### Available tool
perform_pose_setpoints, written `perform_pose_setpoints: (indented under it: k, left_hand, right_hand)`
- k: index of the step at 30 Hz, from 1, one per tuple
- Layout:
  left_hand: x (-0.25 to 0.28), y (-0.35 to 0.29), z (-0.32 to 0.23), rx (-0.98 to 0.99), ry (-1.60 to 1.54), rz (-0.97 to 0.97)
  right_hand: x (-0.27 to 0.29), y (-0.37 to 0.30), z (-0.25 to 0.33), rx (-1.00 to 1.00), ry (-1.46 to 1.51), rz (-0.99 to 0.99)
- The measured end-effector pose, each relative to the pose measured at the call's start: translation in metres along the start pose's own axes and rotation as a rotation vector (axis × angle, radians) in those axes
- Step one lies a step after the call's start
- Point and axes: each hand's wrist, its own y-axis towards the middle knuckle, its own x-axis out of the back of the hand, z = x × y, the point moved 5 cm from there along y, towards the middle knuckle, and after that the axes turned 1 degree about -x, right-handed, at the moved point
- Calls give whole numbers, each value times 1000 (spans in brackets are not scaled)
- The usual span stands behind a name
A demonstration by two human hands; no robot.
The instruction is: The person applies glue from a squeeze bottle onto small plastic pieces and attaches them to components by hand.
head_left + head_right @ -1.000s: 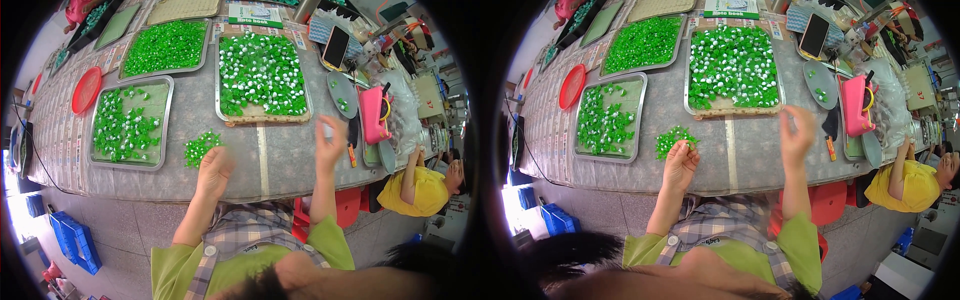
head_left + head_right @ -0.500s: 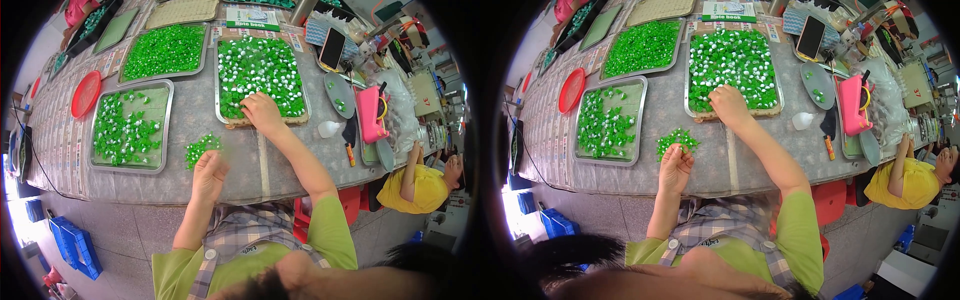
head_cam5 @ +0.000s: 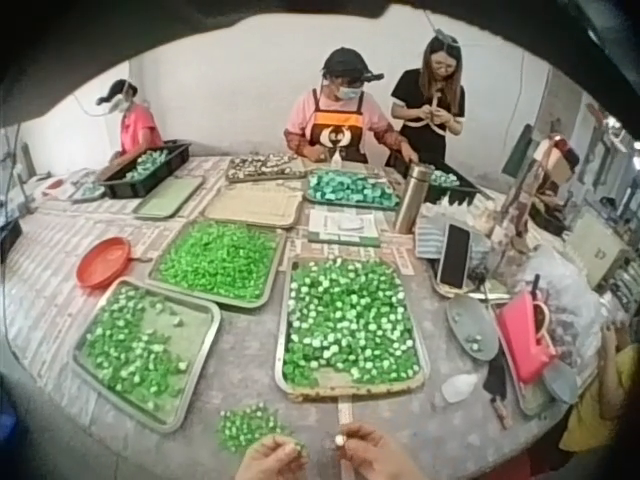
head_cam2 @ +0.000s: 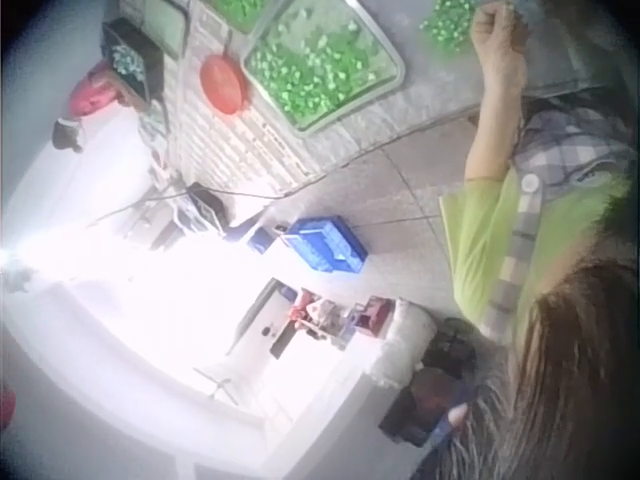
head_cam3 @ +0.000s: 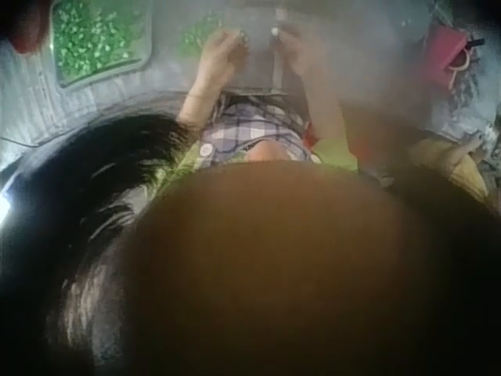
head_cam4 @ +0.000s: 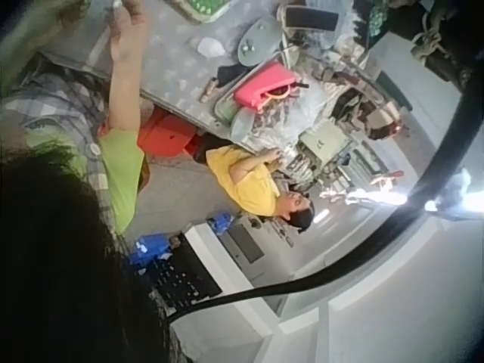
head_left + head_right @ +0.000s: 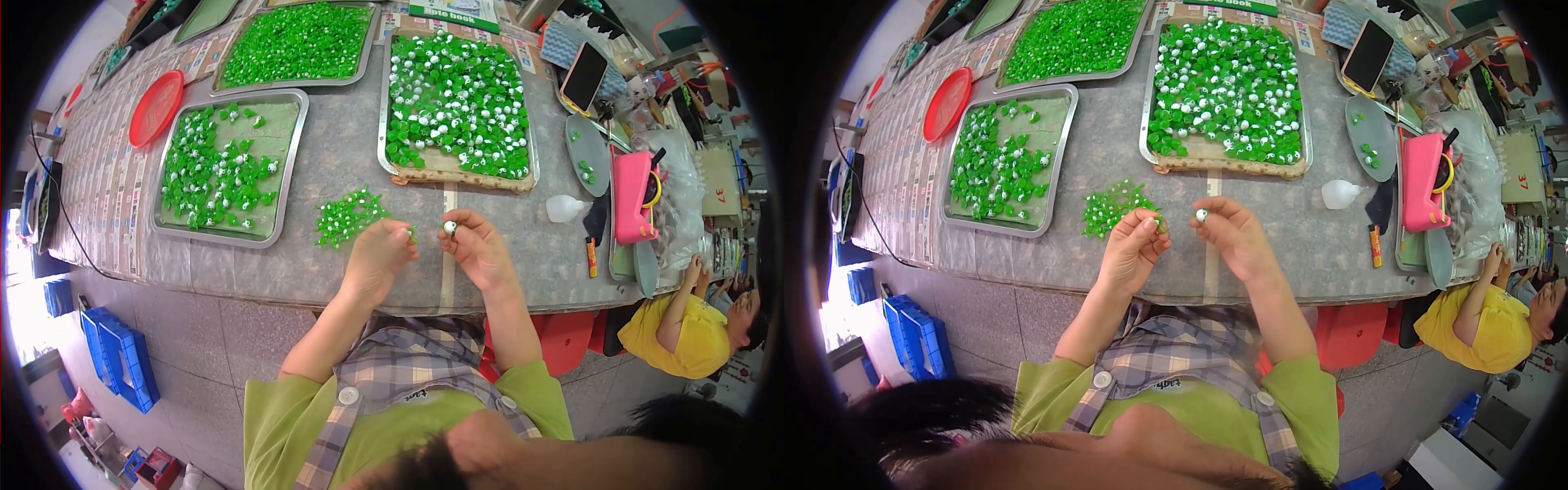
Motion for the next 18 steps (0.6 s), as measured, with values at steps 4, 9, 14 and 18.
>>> perform_pose_setpoints:
  k: [4, 9, 14, 18]
  left_hand:
    - [1, 0, 3, 9, 59, 21]
    - [2, -3, 3, -4, 123, 17]
    - [2, -4, 2, -30, 207, 17]
    - [2, -4, 1, -91, 281, 7]
  right_hand:
    - [-9, -11, -4, 107, -164, -79]
    - [-20, -18, 4, 258, -411, -122]
    - [-28, -21, 5, 312, -585, -135]
    - [-31, -21, 3, 321, -615, -149]
